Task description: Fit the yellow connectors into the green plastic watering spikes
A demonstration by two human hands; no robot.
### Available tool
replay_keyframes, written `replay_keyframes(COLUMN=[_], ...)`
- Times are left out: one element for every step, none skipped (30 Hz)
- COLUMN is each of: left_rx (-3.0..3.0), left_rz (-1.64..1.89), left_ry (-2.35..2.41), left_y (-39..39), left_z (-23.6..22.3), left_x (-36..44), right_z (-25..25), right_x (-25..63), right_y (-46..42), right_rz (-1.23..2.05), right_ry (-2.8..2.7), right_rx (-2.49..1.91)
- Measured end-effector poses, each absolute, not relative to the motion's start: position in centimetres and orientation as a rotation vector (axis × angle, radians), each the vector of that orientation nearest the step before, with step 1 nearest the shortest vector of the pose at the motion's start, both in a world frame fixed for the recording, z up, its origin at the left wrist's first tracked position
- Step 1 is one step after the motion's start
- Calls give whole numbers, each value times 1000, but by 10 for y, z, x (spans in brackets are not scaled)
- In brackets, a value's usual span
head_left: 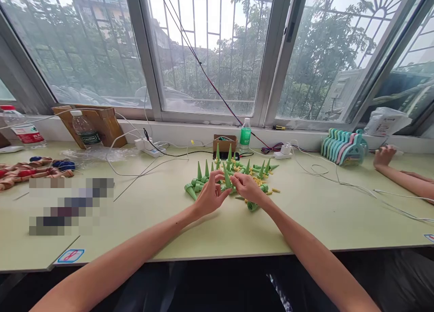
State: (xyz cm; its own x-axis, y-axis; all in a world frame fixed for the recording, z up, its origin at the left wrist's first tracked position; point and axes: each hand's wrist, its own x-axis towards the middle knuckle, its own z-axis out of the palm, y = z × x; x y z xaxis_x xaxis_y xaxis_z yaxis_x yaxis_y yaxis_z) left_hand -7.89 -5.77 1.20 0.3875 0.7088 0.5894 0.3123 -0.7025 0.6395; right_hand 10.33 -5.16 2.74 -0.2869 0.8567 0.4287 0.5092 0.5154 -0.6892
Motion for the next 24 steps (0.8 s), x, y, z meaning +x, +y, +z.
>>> replay_keyframes(left_rx=[2228, 2232, 2234, 2235, 2236, 2235, 2236, 2238, 2240, 2243, 2246, 2249, 2252, 2254, 2254, 2254, 2252, 2250, 2248, 2247, 2247, 2246, 2245, 2242], left_rz=[1253, 1253, 1254, 1254, 1252, 1251, 1250, 1251, 1254, 1260, 1270, 1278, 1284, 1288, 1288, 1285, 1280, 1275, 1272, 1267, 1264, 1262, 1262, 1263], left_ry=[879, 877, 877, 877, 877, 879, 881, 881, 879, 874, 869, 862, 857, 856, 859, 864, 869, 872, 874, 874, 874, 877, 879, 882], left_y=[-58, -58, -58, -58, -58, -58, -58, -58, -58, -57, -57, -57, -56, -56, -56, -56, -57, -57, -57, -57, -58, -58, -58, -57], left_z=[12, 12, 12, 12, 12, 12, 12, 12, 12, 11, 11, 10, 10, 10, 10, 10, 10, 10, 10, 10, 10, 10, 10, 9], left_x=[-79, -79, -79, -79, -79, -79, -79, -79, -79, -79, -79, -79, -79, -79, -79, -79, -79, -79, -79, -79, -79, -79, -79, -79], right_z=[27, 27, 27, 27, 26, 26, 26, 26, 25, 25, 25, 24, 24, 24, 24, 23, 23, 23, 23, 24, 24, 24, 25, 25], right_x=[103, 103, 103, 103, 103, 103, 103, 103, 103, 103, 103, 103, 103, 103, 103, 103, 103, 104, 104, 104, 105, 105, 105, 105], right_y=[-51, -51, -51, -51, -51, -51, -51, -51, -50, -50, -50, -50, -49, -49, -49, -49, -49, -50, -50, -50, -50, -50, -50, -51], right_rz=[548, 548, 547, 544, 542, 542, 542, 543, 542, 538, 533, 529, 527, 529, 533, 538, 543, 545, 545, 544, 542, 537, 532, 527], right_ry=[-1953, -1954, -1955, -1957, -1959, -1960, -1960, -1961, -1962, -1963, -1964, -1965, -1964, -1964, -1962, -1960, -1958, -1958, -1959, -1962, -1963, -1965, -1968, -1971], right_rx=[-1115, -1114, -1113, -1112, -1111, -1108, -1105, -1101, -1097, -1093, -1091, -1091, -1093, -1096, -1099, -1101, -1101, -1100, -1099, -1096, -1094, -1094, -1096, -1099])
